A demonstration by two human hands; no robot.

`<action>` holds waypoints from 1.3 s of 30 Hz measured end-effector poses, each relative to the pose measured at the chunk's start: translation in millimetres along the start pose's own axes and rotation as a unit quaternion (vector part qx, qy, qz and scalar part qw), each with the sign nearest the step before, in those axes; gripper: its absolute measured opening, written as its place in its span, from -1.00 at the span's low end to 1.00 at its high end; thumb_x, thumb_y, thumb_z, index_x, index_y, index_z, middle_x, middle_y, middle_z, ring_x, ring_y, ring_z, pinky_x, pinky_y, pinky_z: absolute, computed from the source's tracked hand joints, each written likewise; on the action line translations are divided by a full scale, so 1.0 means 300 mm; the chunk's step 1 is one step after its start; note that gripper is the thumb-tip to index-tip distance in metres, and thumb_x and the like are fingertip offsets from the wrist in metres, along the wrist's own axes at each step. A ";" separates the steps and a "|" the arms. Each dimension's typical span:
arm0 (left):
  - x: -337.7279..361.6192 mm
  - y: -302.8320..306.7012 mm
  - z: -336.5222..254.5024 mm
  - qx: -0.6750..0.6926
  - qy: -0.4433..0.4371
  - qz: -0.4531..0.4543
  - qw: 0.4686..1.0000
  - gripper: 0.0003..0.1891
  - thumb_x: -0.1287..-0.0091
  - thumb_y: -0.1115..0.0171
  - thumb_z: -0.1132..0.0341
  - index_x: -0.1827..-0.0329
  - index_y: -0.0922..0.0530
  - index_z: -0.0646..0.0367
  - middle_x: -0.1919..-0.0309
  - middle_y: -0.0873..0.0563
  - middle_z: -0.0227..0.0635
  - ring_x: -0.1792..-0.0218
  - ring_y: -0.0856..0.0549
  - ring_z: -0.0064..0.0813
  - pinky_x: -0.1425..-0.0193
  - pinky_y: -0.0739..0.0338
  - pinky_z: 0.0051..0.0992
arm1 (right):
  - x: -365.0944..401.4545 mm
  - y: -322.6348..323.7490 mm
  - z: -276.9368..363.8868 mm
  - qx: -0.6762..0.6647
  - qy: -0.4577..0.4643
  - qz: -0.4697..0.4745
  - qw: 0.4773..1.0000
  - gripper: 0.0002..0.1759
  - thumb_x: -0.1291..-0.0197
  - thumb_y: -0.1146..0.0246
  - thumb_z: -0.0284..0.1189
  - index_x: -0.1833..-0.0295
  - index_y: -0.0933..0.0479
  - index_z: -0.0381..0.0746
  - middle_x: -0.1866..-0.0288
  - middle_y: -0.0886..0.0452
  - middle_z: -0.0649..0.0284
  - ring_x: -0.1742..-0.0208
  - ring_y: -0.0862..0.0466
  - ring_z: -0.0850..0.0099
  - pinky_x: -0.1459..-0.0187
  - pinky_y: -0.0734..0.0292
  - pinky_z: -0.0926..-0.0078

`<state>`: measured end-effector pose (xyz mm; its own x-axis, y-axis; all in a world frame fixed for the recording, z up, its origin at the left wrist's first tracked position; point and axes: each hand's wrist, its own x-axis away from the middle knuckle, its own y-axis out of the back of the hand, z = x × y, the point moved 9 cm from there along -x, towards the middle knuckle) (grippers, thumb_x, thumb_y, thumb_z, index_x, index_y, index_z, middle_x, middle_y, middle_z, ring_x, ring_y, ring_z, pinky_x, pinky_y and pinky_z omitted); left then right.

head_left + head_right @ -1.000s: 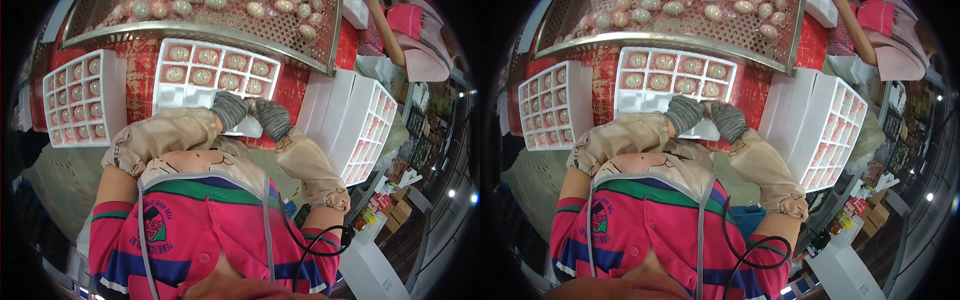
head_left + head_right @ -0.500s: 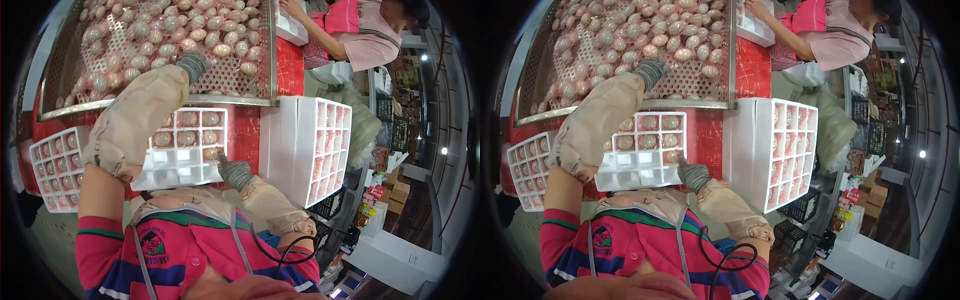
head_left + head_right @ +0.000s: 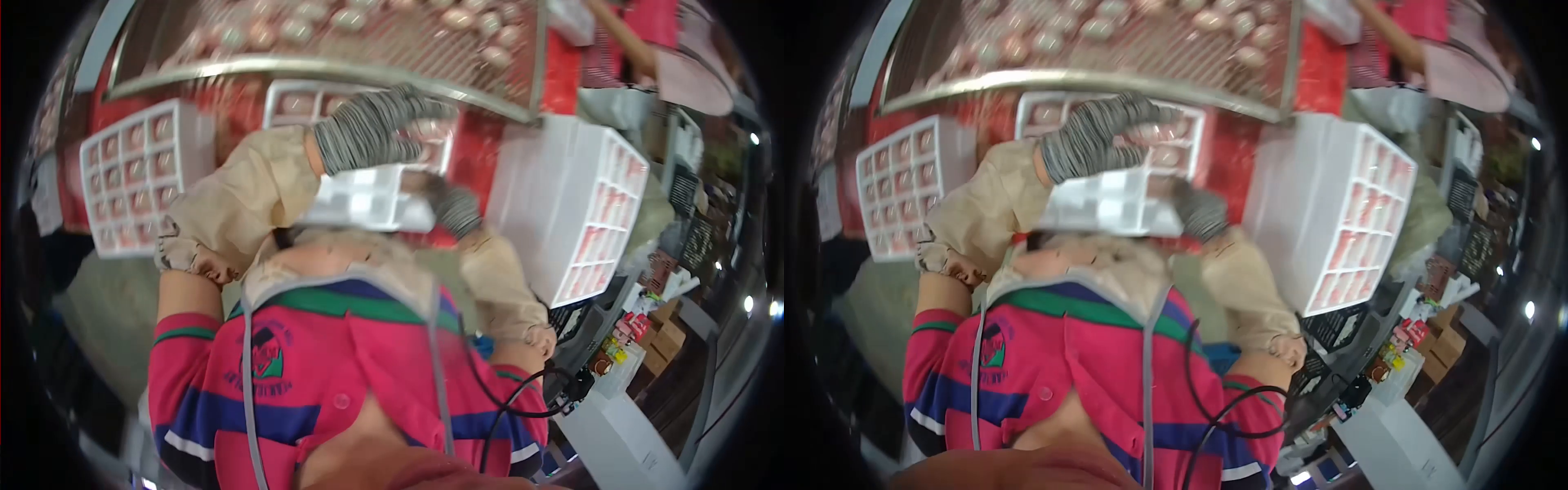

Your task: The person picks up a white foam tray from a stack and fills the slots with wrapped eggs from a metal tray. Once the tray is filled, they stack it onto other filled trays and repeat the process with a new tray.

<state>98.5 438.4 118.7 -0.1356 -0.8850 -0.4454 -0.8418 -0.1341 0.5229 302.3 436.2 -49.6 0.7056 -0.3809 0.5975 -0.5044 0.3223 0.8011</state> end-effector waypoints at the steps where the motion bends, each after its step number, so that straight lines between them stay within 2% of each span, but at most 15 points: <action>1: 0.101 -0.061 -0.014 -0.014 0.107 0.084 0.991 -0.42 -0.14 -0.27 0.17 -0.29 -0.42 -0.11 -0.06 -0.57 -0.21 0.05 -0.64 -0.19 0.00 -0.59 -0.29 | 0.021 0.119 0.002 -0.129 -0.004 -0.088 0.988 -0.63 -0.33 -0.07 -0.18 -0.04 -0.54 -0.22 0.34 -0.68 0.05 0.38 -0.72 0.22 0.37 -0.59 0.27; 3: 0.290 -0.169 -0.008 -0.022 0.227 0.160 0.960 -0.37 -0.09 -0.28 0.25 -0.31 -0.39 -0.07 -0.13 -0.53 -0.15 0.11 -0.65 -0.19 0.02 -0.60 -0.33 | 0.048 0.180 0.010 -0.257 -0.010 -0.172 0.951 -0.64 -0.31 -0.14 -0.20 -0.04 -0.55 -0.23 0.35 -0.68 0.05 0.38 -0.71 0.22 0.34 -0.59 0.28; 5: 0.411 -0.256 0.011 -0.141 0.192 0.113 0.965 -0.34 -0.08 -0.31 0.22 -0.31 -0.37 0.07 -0.16 -0.51 -0.11 -0.05 -0.59 -0.14 -0.11 -0.53 -0.27 | 0.092 0.185 -0.035 -0.337 -0.087 -0.238 0.907 -0.59 -0.24 -0.23 -0.18 -0.07 -0.54 -0.23 0.35 -0.68 0.07 0.34 -0.71 0.20 0.31 -0.58 0.28; 8: 0.437 -0.297 0.024 -0.213 0.160 0.123 0.956 -0.34 -0.08 -0.33 0.19 -0.29 -0.37 0.14 -0.18 -0.49 -0.10 -0.16 -0.51 -0.13 -0.20 -0.46 -0.25 | 0.104 0.303 0.110 -0.321 -0.014 -0.259 0.911 -0.62 -0.22 -0.20 -0.10 0.02 -0.54 -0.14 0.33 -0.67 0.06 0.31 -0.68 0.12 0.31 -0.55 0.16; 12: 0.459 -0.213 0.076 -0.077 0.217 0.005 0.973 -0.42 -0.10 -0.32 0.18 -0.21 -0.45 0.20 -0.17 -0.47 -0.07 -0.15 -0.50 -0.14 -0.20 -0.44 -0.23 | 0.009 0.244 0.209 -0.143 0.016 -0.150 0.978 -0.48 -0.20 -0.22 -0.03 -0.08 -0.53 -0.21 0.36 -0.68 0.08 0.33 -0.69 0.16 0.33 -0.55 0.23; 18: 0.485 -0.240 0.136 -0.123 0.294 0.097 0.943 -0.52 -0.12 -0.31 0.10 -0.12 -0.57 0.02 0.07 -0.61 -0.24 0.05 -0.60 -0.21 0.02 -0.51 -0.23 | -0.049 0.174 0.232 -0.135 -0.002 -0.075 0.988 -0.47 -0.25 -0.10 0.02 -0.03 -0.50 -0.23 0.43 -0.66 0.06 0.40 -0.68 0.14 0.41 -0.52 0.17; 23: 0.450 -0.280 0.124 -0.231 0.177 0.150 0.945 -0.68 -0.17 -0.21 0.14 0.03 -0.59 0.01 0.16 -0.66 -0.25 0.19 -0.66 -0.23 0.17 -0.55 -0.26 | -0.093 0.146 0.239 -0.060 -0.011 -0.068 0.996 -0.67 -0.31 -0.04 -0.14 0.14 -0.51 -0.18 0.61 -0.61 0.15 0.53 -0.65 0.15 0.50 -0.48 0.11; 24: 0.451 -0.304 0.133 -0.250 0.157 0.145 0.944 -0.73 -0.19 -0.18 0.18 0.07 -0.59 0.01 0.21 -0.68 -0.27 0.24 -0.67 -0.23 0.21 -0.56 -0.26 | -0.109 0.120 0.256 -0.058 0.018 -0.016 0.998 -0.67 -0.28 -0.03 -0.25 0.03 -0.48 -0.27 0.42 -0.67 0.11 0.41 -0.70 0.17 0.45 -0.54 0.13; 26: 0.432 -0.371 0.198 -0.221 0.236 0.259 0.910 -0.82 -0.20 -0.12 0.26 0.19 -0.58 0.05 0.39 -0.69 -0.26 0.37 -0.69 -0.22 0.34 -0.56 -0.21 | -0.114 0.136 0.252 -0.023 0.045 -0.198 0.979 -0.66 -0.30 0.00 -0.27 0.00 -0.49 -0.28 0.32 -0.67 0.01 0.26 -0.70 0.11 0.25 -0.55 0.06; 30: 0.393 -0.369 0.181 -0.235 0.208 0.229 0.922 -0.85 -0.11 -0.16 0.31 0.36 -0.65 0.15 0.52 -0.70 -0.12 0.47 -0.72 -0.18 0.46 -0.56 -0.17 | -0.130 0.105 0.251 0.015 0.020 -0.190 0.981 -0.71 -0.16 -0.07 -0.34 0.05 -0.52 -0.21 0.32 -0.63 -0.01 0.36 -0.64 0.08 0.33 -0.50 0.05; 33: 0.391 -0.350 0.173 -0.232 0.251 0.261 0.903 -0.82 -0.16 -0.14 0.30 0.26 -0.63 0.14 0.51 -0.69 -0.16 0.47 -0.71 -0.18 0.42 -0.56 -0.16 | -0.136 0.142 0.239 -0.124 -0.023 -0.023 0.992 -0.73 -0.19 -0.06 -0.31 0.04 -0.48 -0.17 0.40 -0.65 0.00 0.36 -0.67 0.05 0.33 -0.50 0.03; 35: 0.333 -0.317 0.168 -0.078 0.258 0.326 0.906 -0.75 -0.24 -0.11 0.27 0.07 -0.60 0.12 0.39 -0.71 -0.17 0.37 -0.70 -0.16 0.30 -0.56 -0.16 | -0.102 0.242 0.235 -0.160 0.003 -0.076 0.984 -0.74 -0.24 -0.09 -0.25 0.08 -0.51 -0.17 0.46 -0.64 0.04 0.42 -0.66 0.07 0.37 -0.51 0.08; 37: 0.178 -0.141 0.129 -0.229 0.125 0.194 0.946 -0.73 -0.26 -0.12 0.22 0.04 -0.60 0.08 0.23 -0.70 -0.24 0.26 -0.69 -0.21 0.18 -0.56 -0.21 | -0.077 0.316 0.204 -0.165 0.023 -0.143 0.976 -0.74 -0.26 -0.11 -0.24 0.10 -0.53 -0.17 0.44 -0.64 0.05 0.42 -0.66 0.08 0.39 -0.52 0.12; 38: 0.093 0.003 0.150 -0.175 0.071 0.015 0.982 -0.72 -0.25 -0.14 0.18 0.06 -0.60 0.07 0.18 -0.66 -0.23 0.15 -0.65 -0.22 0.08 -0.54 -0.27 | -0.052 0.367 0.162 -0.223 -0.004 -0.198 0.954 -0.76 -0.26 -0.15 -0.26 0.11 -0.56 -0.18 0.42 -0.65 0.05 0.41 -0.67 0.10 0.40 -0.53 0.17; 39: 0.065 0.026 0.369 -0.167 0.259 0.096 0.947 -0.72 -0.23 -0.17 0.17 0.07 -0.61 0.06 0.20 -0.66 -0.24 0.10 -0.63 -0.21 -0.01 -0.51 -0.31 | -0.025 0.406 0.119 -0.282 -0.031 -0.250 0.926 -0.78 -0.26 -0.19 -0.27 0.13 -0.58 -0.18 0.39 -0.65 0.06 0.41 -0.67 0.12 0.41 -0.55 0.22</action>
<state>31.3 469.6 33.6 0.0780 -0.9956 0.0523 -0.6045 -0.0055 0.7966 217.7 447.4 44.7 0.7426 -0.6476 0.1710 0.2302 0.4866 0.8427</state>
